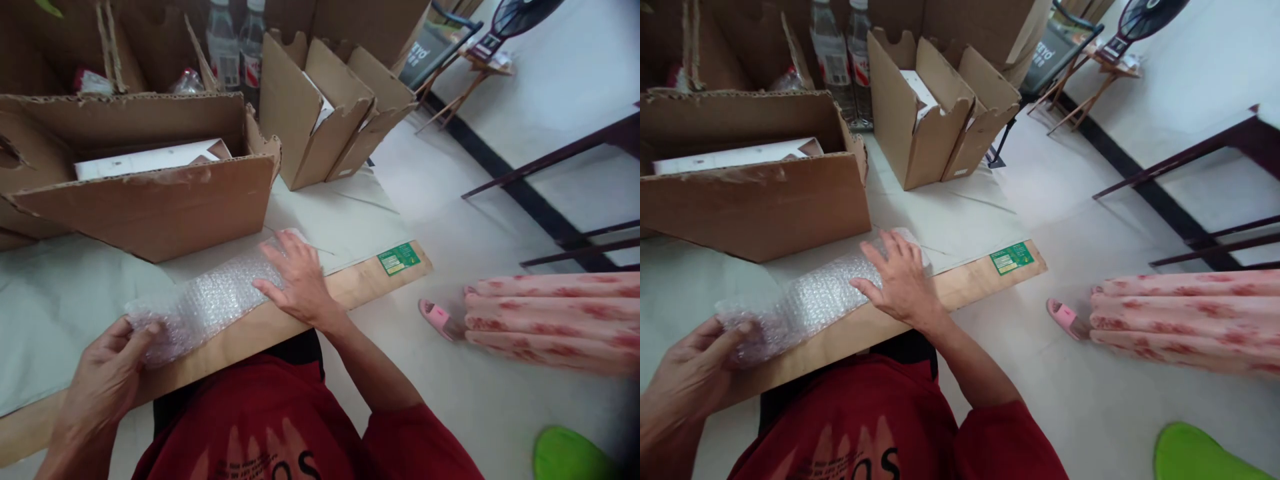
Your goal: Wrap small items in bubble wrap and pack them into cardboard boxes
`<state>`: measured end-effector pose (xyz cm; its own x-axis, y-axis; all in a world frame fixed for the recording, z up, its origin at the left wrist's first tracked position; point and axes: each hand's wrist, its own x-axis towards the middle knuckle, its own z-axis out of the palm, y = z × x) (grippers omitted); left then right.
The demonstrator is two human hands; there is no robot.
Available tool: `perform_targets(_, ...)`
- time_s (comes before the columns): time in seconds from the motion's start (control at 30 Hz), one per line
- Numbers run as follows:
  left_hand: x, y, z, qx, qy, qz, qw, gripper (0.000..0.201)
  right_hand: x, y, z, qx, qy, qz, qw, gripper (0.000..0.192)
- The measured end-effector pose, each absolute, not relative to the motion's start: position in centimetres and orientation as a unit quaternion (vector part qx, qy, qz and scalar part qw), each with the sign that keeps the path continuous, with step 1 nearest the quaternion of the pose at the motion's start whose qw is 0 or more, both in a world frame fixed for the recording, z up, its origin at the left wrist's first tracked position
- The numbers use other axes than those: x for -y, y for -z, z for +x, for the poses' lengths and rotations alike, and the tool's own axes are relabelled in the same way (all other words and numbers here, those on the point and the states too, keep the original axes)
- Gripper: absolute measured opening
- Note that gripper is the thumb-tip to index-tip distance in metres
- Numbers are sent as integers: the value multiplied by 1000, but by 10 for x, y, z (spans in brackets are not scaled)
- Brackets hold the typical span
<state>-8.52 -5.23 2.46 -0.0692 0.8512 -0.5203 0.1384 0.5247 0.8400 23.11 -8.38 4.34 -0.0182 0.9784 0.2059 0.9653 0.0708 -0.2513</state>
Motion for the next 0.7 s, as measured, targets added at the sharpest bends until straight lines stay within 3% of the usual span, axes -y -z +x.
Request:
perform_targets(0.07,53,-25,-85,-669,-317,328,587,43,79,-29,236,736,-41,-665,125,51)
perform_targets(0.2,52,-22,-87,-651,-310,326,611,42,90,-19,284,651,-23,-748,128,40)
perform_targets(0.33,51,-20,-88,-650,-295,362,600,49,88,-30,309,634,-15,-757,156,45)
perform_targets(0.43,53,-25,-84,-668,-290,382,569,56,65,-34,305,677,-70,-712,172,50)
perform_targets(0.6,60,-40,-85,-662,-291,437,535,50,47,-39,303,698,-129,-673,206,6)
perform_targets(0.7,51,-49,-106,-638,-310,514,482,41,70,-46,294,713,-155,-639,245,7)
